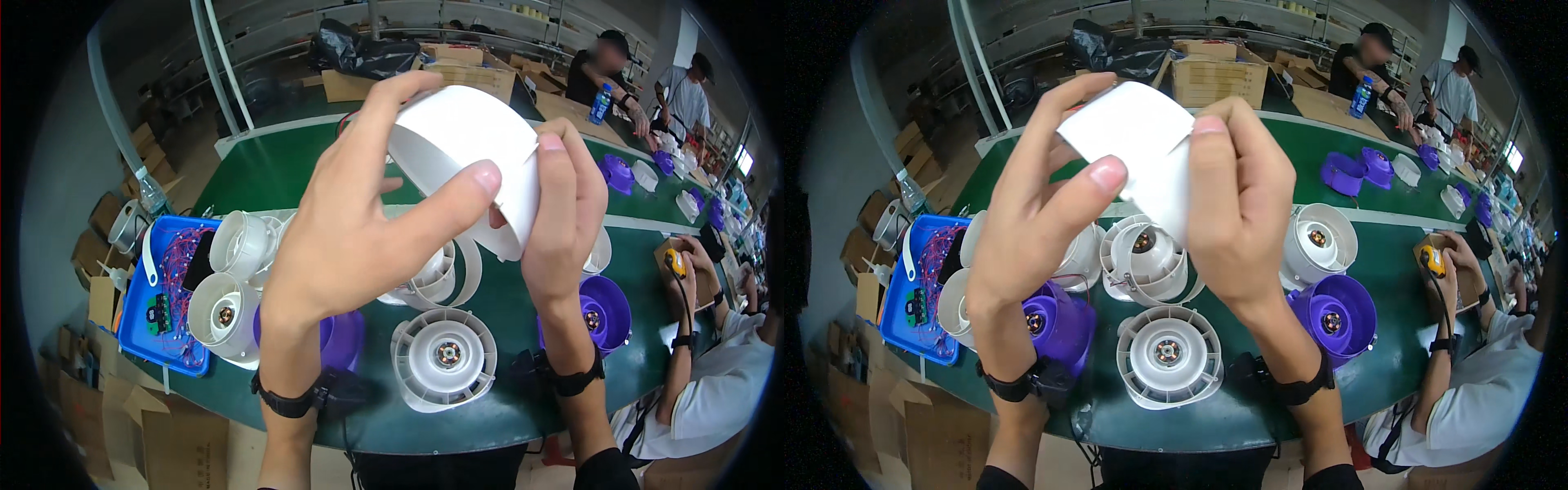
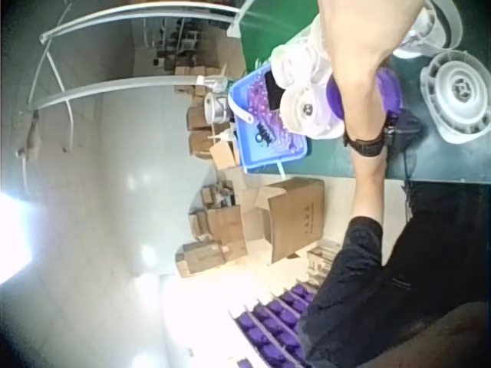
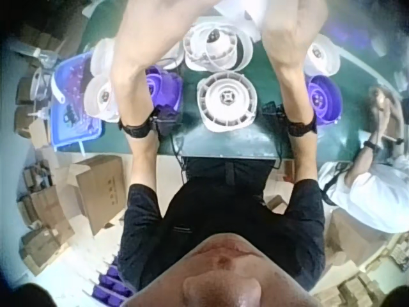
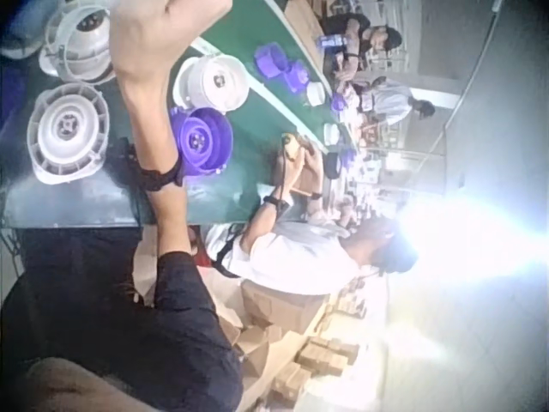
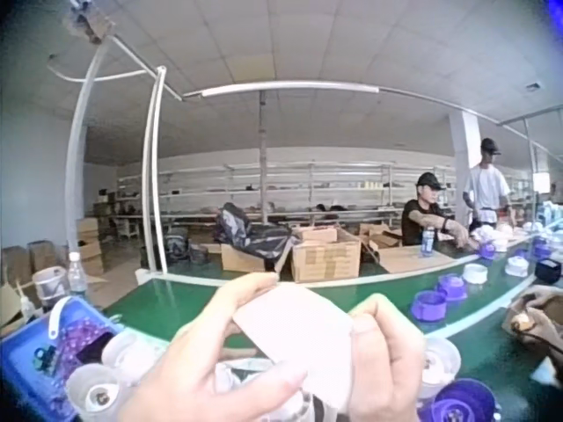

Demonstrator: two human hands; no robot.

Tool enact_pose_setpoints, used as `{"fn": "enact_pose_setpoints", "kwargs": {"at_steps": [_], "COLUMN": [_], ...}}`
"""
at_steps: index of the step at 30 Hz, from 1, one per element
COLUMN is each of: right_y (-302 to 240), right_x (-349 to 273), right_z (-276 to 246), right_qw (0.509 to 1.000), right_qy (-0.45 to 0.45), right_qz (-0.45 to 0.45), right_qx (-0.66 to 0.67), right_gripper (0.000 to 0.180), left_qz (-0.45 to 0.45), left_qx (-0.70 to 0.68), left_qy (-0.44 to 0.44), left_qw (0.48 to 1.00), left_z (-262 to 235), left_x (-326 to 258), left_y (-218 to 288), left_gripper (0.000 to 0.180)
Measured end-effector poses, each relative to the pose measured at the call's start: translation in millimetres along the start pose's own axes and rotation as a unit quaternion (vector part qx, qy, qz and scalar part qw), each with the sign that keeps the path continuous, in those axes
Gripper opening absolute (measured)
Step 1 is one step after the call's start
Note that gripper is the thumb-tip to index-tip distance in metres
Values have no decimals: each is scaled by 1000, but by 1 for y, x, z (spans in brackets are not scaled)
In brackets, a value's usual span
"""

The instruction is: The person assembles small electronic housings by hand, fitting purple and white plastic shells over internal motor units. They repeatedly pick up components, align the shells, and press them together to form a complete unit, then place the finished items on the table or into a cardboard box.

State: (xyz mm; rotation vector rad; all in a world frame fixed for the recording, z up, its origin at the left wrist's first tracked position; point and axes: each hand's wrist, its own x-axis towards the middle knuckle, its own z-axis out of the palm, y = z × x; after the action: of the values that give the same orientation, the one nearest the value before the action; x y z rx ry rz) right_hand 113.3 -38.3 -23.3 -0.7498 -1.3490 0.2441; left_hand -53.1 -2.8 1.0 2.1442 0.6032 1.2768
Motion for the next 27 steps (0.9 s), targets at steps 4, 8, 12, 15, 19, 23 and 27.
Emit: {"fn": "enact_pose_setpoints", "kwargs": {"at_steps": [4,8,12,15,19,23,27], "right_y": [-8,-10,-3,1,-12,-16,-20], "right_x": [-2,-6,-4,-1,0,1,3], "right_z": [1,3,-5,-3,-14,-16,-20], "right_qw": [997,985,958,947,963,964,960], "right_qy": [4,6,-12,-21,-100,-106,-101], "right_qz": [-58,-148,-271,-318,-238,-237,-255], "right_qx": [-48,-94,-89,-45,-80,-54,-56], "right_gripper": [39,41,33,25,21,31,36], "left_qz": [6,13,12,19,25,22,-8], "left_qx": [-54,-37,-80,-114,-2,-9,-4], "left_qy": [64,52,75,83,5,-30,-15], "left_qw": [997,998,994,990,1000,999,1000], "left_z": [10,8,8,6,-2,0,-5], "left_x": [-2,-1,0,-1,-6,-7,-9], "left_y": [6,7,14,11,20,18,26], "left_gripper": [76,67,48,37,55,67,43]}}
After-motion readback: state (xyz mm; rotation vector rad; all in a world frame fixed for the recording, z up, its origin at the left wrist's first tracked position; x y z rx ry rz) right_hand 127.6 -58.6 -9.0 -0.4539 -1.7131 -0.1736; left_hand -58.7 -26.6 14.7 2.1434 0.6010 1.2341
